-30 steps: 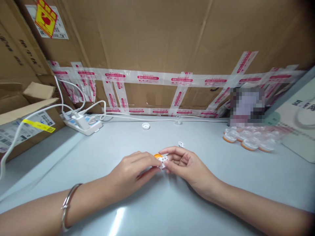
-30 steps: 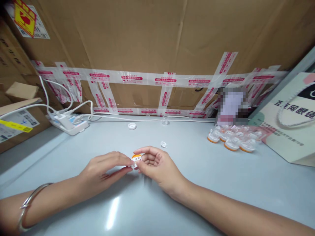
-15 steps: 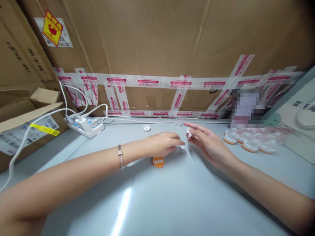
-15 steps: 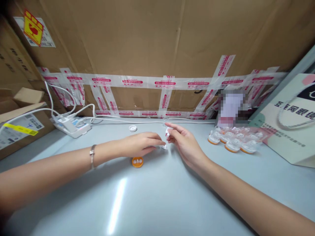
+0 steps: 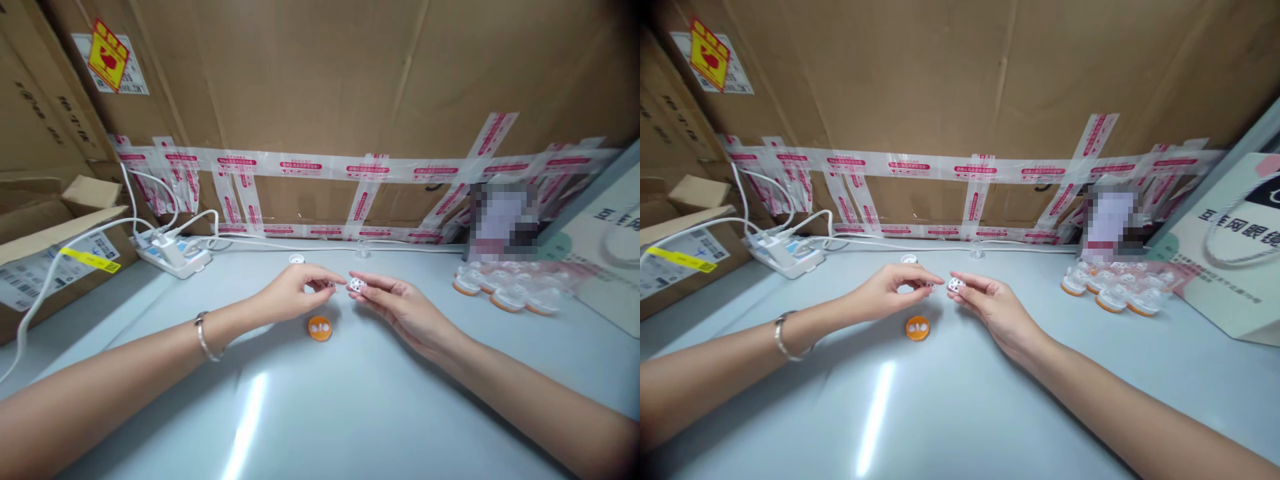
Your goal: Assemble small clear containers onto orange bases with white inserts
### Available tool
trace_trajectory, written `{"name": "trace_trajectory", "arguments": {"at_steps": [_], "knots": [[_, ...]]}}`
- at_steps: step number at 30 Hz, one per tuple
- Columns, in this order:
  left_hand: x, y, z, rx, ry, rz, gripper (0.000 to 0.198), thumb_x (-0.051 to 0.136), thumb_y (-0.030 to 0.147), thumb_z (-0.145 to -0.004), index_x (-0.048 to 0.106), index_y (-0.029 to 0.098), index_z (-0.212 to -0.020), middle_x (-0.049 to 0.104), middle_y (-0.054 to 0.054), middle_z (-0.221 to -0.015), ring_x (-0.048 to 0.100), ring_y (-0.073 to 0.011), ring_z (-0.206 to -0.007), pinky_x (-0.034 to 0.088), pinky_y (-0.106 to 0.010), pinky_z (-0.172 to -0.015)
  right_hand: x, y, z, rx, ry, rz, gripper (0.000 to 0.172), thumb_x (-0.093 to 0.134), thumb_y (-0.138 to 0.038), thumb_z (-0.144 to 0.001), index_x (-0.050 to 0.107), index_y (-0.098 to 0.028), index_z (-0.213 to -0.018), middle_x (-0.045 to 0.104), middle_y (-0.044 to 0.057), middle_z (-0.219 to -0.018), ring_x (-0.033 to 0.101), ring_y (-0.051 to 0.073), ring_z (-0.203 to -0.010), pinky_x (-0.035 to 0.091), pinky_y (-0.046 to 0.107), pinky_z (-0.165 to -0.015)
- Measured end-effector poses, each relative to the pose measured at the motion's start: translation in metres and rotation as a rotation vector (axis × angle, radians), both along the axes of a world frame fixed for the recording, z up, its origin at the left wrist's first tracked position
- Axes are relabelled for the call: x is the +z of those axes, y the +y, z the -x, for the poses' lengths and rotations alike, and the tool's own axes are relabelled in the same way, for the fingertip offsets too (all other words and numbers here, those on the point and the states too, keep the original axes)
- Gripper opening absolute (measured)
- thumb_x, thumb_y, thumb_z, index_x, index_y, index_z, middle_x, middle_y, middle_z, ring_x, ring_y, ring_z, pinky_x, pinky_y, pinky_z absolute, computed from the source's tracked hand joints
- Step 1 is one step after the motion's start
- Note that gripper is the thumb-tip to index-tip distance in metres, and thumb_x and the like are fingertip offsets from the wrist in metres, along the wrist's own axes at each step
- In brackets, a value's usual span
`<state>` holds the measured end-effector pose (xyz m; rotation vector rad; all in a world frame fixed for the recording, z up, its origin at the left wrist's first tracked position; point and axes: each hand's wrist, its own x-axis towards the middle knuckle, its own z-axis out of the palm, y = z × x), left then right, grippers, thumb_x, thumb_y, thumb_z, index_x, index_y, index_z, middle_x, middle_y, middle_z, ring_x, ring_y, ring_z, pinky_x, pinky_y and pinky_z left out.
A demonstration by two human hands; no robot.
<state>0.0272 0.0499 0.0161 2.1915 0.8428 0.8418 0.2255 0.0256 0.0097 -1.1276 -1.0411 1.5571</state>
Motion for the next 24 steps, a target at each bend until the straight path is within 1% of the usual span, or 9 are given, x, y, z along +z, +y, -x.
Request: {"name": "trace_trajectory", "arguments": {"at_steps": [3, 5, 7, 10, 13, 16, 20, 22, 24], "knots": [[0.006, -0.019, 0.009, 0.015, -0.133, 0.150, 0.024, 0.055, 0.018, -0.080, 0.065, 0.013, -0.101, 0.067, -0.005, -0.087, 0.061, -0.0111, -0.076, 0.049, -0.021, -0.070, -0.006, -0.007, 0.010, 0.102, -0.006, -0.014, 0.033, 0.073, -0.025, -0.065, 0.067, -0.018, -0.097, 0.071, 0.004, -0.089, 0.066, 0.014, -0.084, 0.049, 0.030, -0.088], [0.007, -0.028, 0.010, 0.018, -0.150, 0.142, 0.025, 0.057, 0.019, -0.079, 0.066, 0.014, -0.102, 0.066, -0.005, -0.087, 0.060, -0.0107, -0.075, 0.050, -0.022, -0.070, -0.009, -0.011, 0.015, 0.157, 0.000, -0.048, 0.031, 0.073, -0.027, -0.066, 0.066, -0.018, -0.094, 0.071, 0.004, -0.087, 0.067, 0.015, -0.082, 0.050, 0.032, -0.087], [0.004, -0.033, 0.009, 0.031, -0.131, 0.073, 0.024, 0.059, 0.019, -0.079, 0.066, 0.015, -0.101, 0.064, -0.005, -0.088, 0.060, -0.0103, -0.073, 0.050, -0.023, -0.069, -0.011, -0.015, 0.019, 0.201, 0.006, -0.065, 0.029, 0.073, -0.028, -0.066, 0.066, -0.017, -0.092, 0.071, 0.004, -0.087, 0.067, 0.015, -0.082, 0.050, 0.032, -0.086], [-0.002, -0.034, 0.008, 0.066, -0.110, -0.044, 0.022, 0.059, 0.020, -0.079, 0.066, 0.017, -0.100, 0.061, -0.004, -0.087, 0.060, -0.0102, -0.072, 0.051, -0.024, -0.069, -0.010, -0.018, 0.020, 0.250, 0.019, -0.062, 0.030, 0.072, -0.028, -0.068, 0.066, -0.018, -0.097, 0.071, 0.005, -0.094, 0.065, 0.015, -0.089, 0.047, 0.031, -0.090], [-0.008, -0.032, 0.012, 0.075, -0.084, -0.166, 0.025, 0.057, 0.017, -0.081, 0.064, 0.021, -0.104, 0.059, -0.004, -0.089, 0.059, -0.0111, -0.078, 0.051, -0.026, -0.073, -0.005, -0.019, 0.019, 0.261, 0.053, -0.037, 0.032, 0.070, -0.027, -0.071, 0.067, -0.018, -0.101, 0.070, 0.006, -0.097, 0.063, 0.016, -0.096, 0.044, 0.032, -0.095], [-0.013, -0.029, 0.016, 0.090, -0.018, -0.360, 0.026, 0.055, 0.016, -0.082, 0.062, 0.021, -0.107, 0.059, -0.005, -0.092, 0.057, -0.0135, -0.085, 0.049, -0.028, -0.076, -0.003, -0.020, 0.019, 0.273, 0.091, -0.014, 0.033, 0.070, -0.026, -0.071, 0.067, -0.019, -0.103, 0.070, 0.005, -0.098, 0.063, 0.016, -0.096, 0.042, 0.032, -0.098], [-0.014, -0.029, 0.016, 0.115, 0.058, -0.611, 0.024, 0.054, 0.017, -0.084, 0.061, 0.018, -0.107, 0.064, -0.006, -0.092, 0.057, -0.0162, -0.086, 0.045, -0.032, -0.077, -0.004, -0.019, 0.018, 0.289, 0.093, -0.017, 0.035, 0.071, -0.026, -0.069, 0.067, -0.020, -0.104, 0.070, 0.005, -0.099, 0.064, 0.016, -0.094, 0.041, 0.034, -0.099], [-0.013, -0.030, 0.015, 0.097, 0.083, -0.656, 0.023, 0.054, 0.018, -0.084, 0.060, 0.018, -0.106, 0.066, -0.006, -0.093, 0.058, -0.0166, -0.086, 0.044, -0.033, -0.078, -0.006, -0.019, 0.018, 0.298, 0.085, -0.025, 0.035, 0.071, -0.027, -0.069, 0.067, -0.021, -0.104, 0.070, 0.005, -0.098, 0.064, 0.015, -0.092, 0.042, 0.033, -0.097], [-0.012, -0.031, 0.014, 0.089, 0.101, -0.659, 0.018, 0.054, 0.018, -0.085, 0.062, 0.018, -0.101, 0.067, -0.005, -0.092, 0.058, -0.0164, -0.086, 0.043, -0.032, -0.077, -0.008, -0.019, 0.017, 0.298, 0.072, -0.032, 0.037, 0.072, -0.028, -0.069, 0.067, -0.021, -0.104, 0.071, 0.005, -0.095, 0.065, 0.014, -0.089, 0.044, 0.032, -0.094]]}}
